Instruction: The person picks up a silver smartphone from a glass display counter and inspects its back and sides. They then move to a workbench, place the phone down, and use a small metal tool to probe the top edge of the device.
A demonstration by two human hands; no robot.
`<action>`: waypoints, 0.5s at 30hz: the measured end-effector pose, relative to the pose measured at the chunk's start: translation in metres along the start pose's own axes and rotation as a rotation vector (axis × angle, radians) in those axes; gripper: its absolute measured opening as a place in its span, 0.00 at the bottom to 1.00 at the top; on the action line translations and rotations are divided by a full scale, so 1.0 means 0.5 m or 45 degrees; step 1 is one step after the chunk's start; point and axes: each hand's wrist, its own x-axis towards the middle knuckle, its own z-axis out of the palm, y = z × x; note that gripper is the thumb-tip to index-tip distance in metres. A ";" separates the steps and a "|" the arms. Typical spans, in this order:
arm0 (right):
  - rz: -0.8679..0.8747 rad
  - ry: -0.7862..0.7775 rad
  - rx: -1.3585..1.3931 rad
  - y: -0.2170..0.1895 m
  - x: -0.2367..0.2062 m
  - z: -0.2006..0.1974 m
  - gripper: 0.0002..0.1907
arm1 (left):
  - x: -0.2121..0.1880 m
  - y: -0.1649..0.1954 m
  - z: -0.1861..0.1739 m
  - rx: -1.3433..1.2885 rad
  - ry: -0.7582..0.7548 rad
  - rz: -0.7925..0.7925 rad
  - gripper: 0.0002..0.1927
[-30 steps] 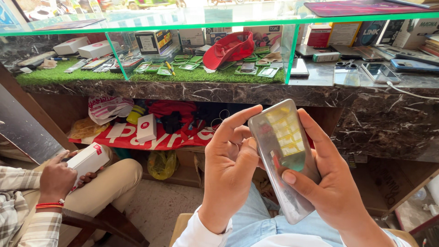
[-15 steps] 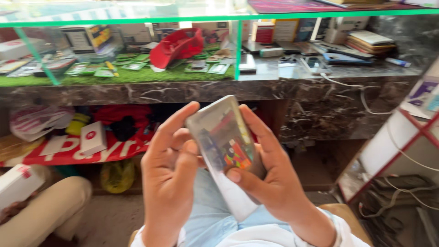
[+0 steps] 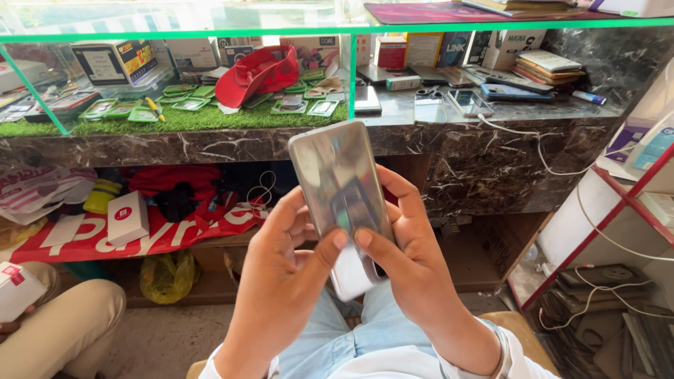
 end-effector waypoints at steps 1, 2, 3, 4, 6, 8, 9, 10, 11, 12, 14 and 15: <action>-0.002 0.004 -0.027 -0.001 0.002 0.004 0.38 | 0.001 -0.001 -0.001 0.009 0.019 0.003 0.28; -0.003 0.009 -0.056 -0.002 0.003 0.008 0.37 | 0.002 -0.002 -0.004 0.017 0.037 0.005 0.28; 0.010 0.016 -0.046 -0.003 0.004 0.011 0.38 | 0.003 -0.004 -0.006 0.024 0.054 0.007 0.28; 0.021 0.022 -0.035 -0.004 0.005 0.014 0.38 | 0.004 -0.006 -0.008 -0.004 0.061 0.019 0.27; 0.019 0.016 -0.049 -0.004 0.005 0.016 0.40 | 0.006 -0.011 -0.010 -0.060 0.077 0.045 0.25; -0.010 -0.006 -0.102 -0.004 0.006 0.013 0.41 | 0.008 -0.016 -0.011 -0.053 0.103 0.171 0.23; -0.006 -0.033 -0.105 -0.002 0.006 0.011 0.41 | 0.009 -0.019 -0.012 -0.053 0.116 0.231 0.22; -0.003 -0.060 -0.108 0.000 0.009 0.008 0.40 | 0.009 -0.020 -0.014 -0.047 0.146 0.241 0.22; -0.002 -0.086 -0.111 0.003 0.010 0.005 0.40 | 0.009 -0.022 -0.016 -0.041 0.175 0.252 0.21; 0.001 -0.085 -0.131 0.003 0.012 0.000 0.40 | 0.009 -0.023 -0.018 -0.036 0.204 0.263 0.20; 0.009 -0.077 -0.169 0.004 0.017 -0.010 0.41 | 0.008 -0.024 -0.025 -0.273 0.204 0.194 0.20; 0.001 -0.074 -0.194 0.003 0.017 -0.015 0.41 | 0.007 -0.025 -0.028 -0.389 0.204 0.158 0.19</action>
